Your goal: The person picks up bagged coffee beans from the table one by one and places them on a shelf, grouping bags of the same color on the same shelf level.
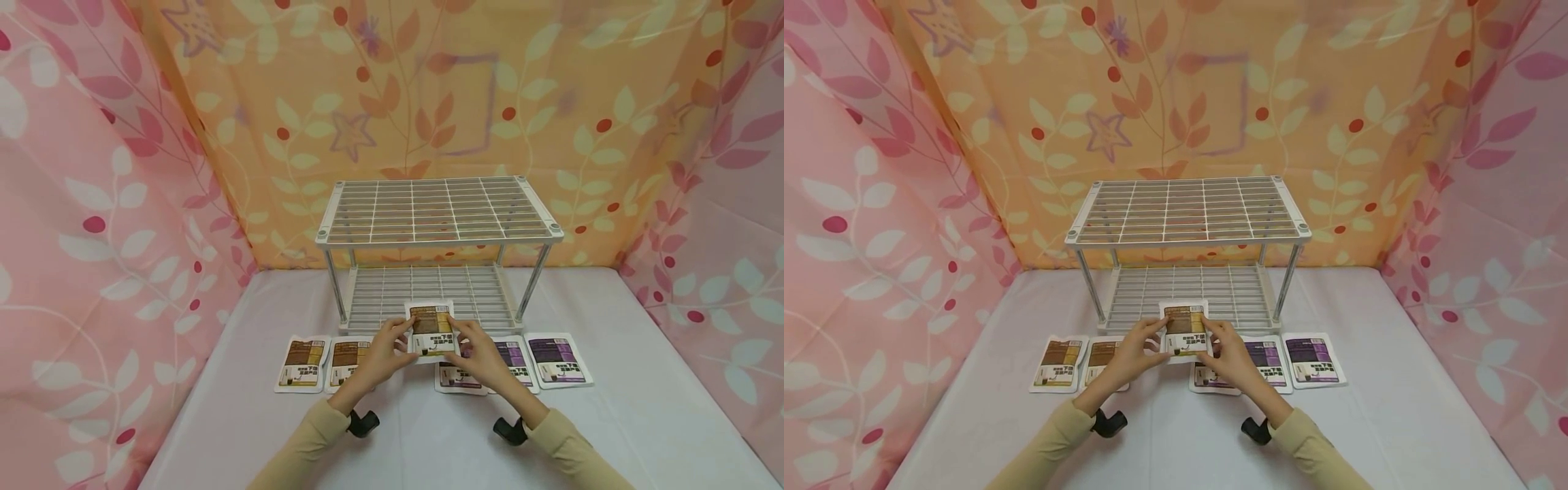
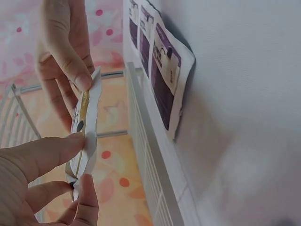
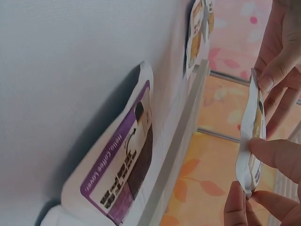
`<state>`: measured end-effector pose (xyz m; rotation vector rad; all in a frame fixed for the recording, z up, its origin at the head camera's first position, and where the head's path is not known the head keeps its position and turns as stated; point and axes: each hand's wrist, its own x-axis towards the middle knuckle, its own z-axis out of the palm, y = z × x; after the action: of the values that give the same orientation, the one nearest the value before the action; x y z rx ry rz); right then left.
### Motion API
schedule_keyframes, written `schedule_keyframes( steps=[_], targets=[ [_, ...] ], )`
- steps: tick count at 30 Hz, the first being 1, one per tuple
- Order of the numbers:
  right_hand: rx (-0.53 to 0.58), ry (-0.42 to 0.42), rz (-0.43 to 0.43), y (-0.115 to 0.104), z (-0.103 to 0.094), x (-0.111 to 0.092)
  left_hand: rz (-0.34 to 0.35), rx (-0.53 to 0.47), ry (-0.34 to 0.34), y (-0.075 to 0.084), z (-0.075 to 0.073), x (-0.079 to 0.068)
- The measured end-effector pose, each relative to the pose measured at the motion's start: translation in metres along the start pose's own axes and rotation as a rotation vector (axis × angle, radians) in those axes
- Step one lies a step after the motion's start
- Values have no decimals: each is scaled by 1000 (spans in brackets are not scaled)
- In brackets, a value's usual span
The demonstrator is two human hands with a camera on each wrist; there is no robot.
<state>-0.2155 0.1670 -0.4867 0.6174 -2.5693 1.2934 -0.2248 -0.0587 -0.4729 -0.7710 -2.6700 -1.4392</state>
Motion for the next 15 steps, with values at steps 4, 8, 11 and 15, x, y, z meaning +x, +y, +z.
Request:
schedule_keyframes(
  steps=[4,8,11,15],
  targets=[
    [-50,42,-39,-3,-7,0,33,8,24,5,3,5],
    [-72,83,-59,-7,-15,1,58,27,47,12,4,9],
    [-111,103,-59,-9,-20,2,78,52,71,16,6,12],
    [-145,114,-41,-13,-28,1,98,50,105,23,8,17]
  ],
)
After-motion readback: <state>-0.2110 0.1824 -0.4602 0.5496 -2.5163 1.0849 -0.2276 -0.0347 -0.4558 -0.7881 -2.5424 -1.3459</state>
